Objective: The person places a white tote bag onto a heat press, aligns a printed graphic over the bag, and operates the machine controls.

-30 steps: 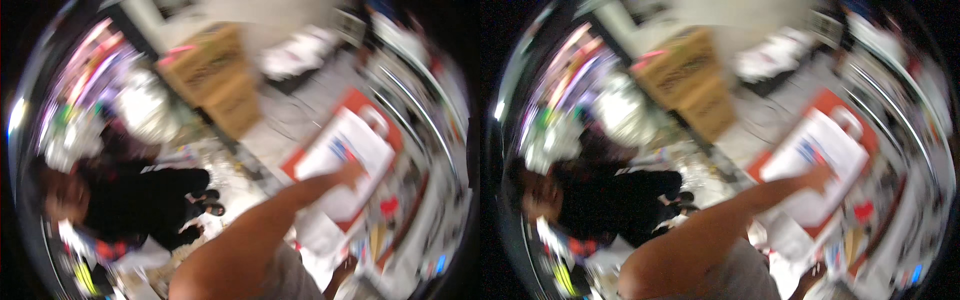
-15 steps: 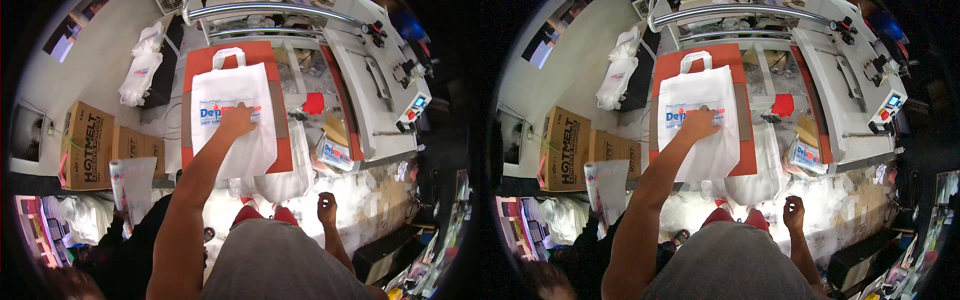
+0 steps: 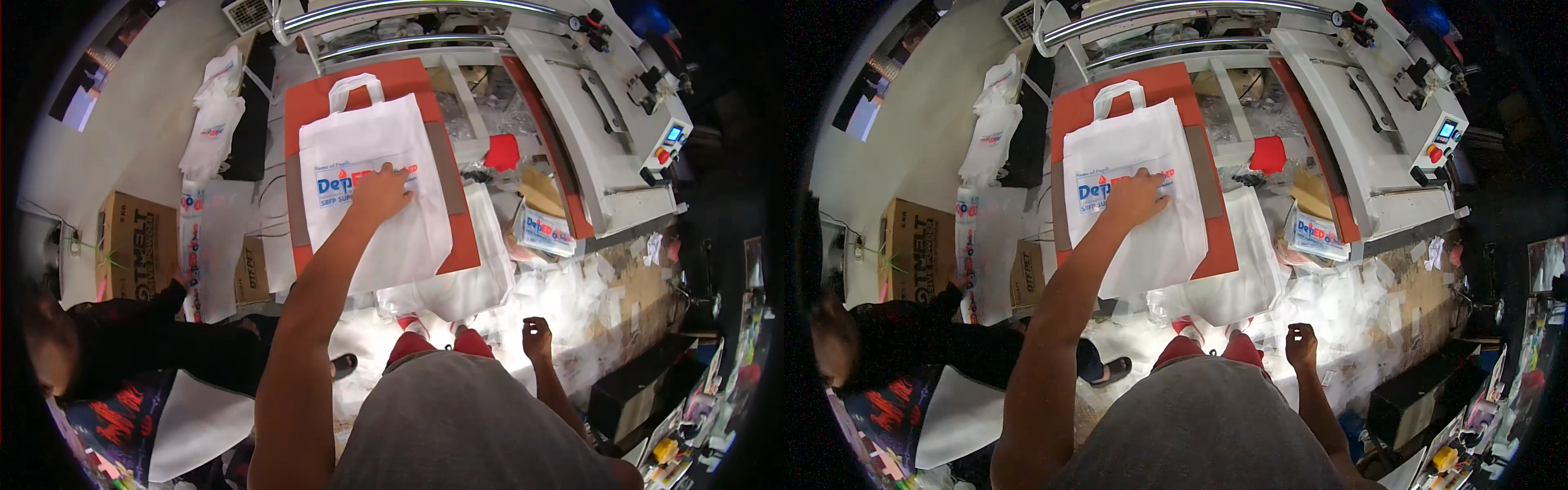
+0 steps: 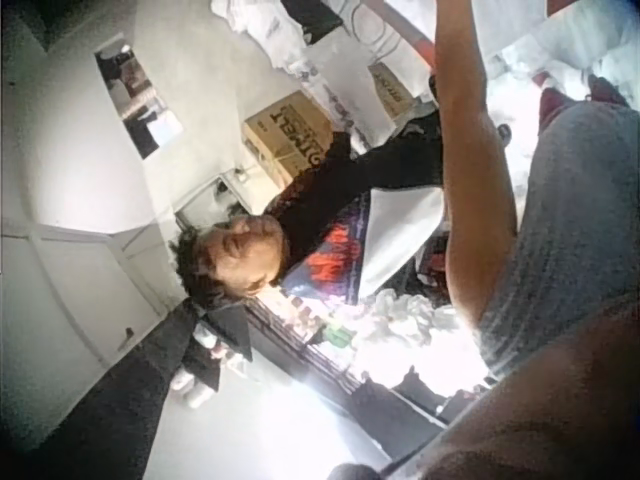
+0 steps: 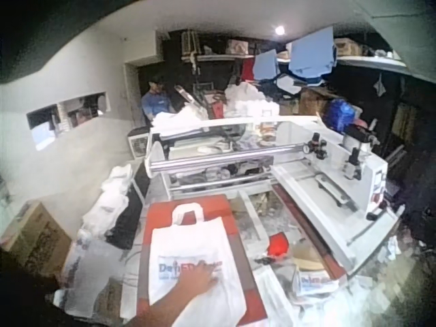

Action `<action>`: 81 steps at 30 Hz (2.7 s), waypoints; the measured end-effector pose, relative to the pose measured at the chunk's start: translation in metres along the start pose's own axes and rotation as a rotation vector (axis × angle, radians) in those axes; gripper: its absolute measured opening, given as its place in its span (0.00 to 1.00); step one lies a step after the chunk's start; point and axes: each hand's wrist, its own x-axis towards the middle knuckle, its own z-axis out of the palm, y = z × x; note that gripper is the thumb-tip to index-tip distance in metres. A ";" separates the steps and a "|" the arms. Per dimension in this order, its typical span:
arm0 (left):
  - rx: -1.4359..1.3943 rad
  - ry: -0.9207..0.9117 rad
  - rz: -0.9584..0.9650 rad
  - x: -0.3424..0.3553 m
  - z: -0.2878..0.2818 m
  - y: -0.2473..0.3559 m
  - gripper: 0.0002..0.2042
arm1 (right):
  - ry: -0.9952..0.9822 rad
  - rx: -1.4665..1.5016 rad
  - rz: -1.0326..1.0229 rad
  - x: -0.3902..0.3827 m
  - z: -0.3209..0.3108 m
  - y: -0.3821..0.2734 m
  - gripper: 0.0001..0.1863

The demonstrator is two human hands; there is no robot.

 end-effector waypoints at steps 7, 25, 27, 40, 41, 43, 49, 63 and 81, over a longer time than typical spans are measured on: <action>0.141 0.107 0.042 0.002 0.016 -0.003 0.12 | 0.005 -0.091 0.096 -0.029 0.004 0.043 0.04; -0.774 0.186 -0.453 -0.006 0.020 -0.065 0.14 | -0.026 -0.241 0.300 -0.070 0.011 0.114 0.06; -0.786 0.183 -0.459 -0.006 0.020 -0.066 0.14 | -0.008 -0.199 0.225 -0.070 0.014 0.116 0.04; -0.836 0.221 -0.490 -0.007 0.014 -0.063 0.13 | -0.010 -0.158 0.226 -0.073 0.016 0.129 0.04; -0.756 0.326 -0.446 -0.009 0.003 -0.062 0.13 | -0.025 -0.159 0.220 -0.071 0.014 0.127 0.04; -0.667 0.449 -0.411 -0.016 -0.024 -0.055 0.12 | 0.010 -0.174 0.318 -0.057 0.009 0.115 0.04; -1.893 0.655 -0.355 -0.074 -0.119 -0.010 0.12 | -0.093 0.276 0.322 0.037 -0.020 -0.050 0.12; -1.993 0.559 -0.349 -0.116 -0.125 0.024 0.10 | -0.502 1.083 -0.297 0.135 -0.032 -0.375 0.21; -2.103 0.629 -0.097 -0.131 -0.155 0.024 0.16 | -0.365 0.948 -0.399 0.121 -0.044 -0.395 0.17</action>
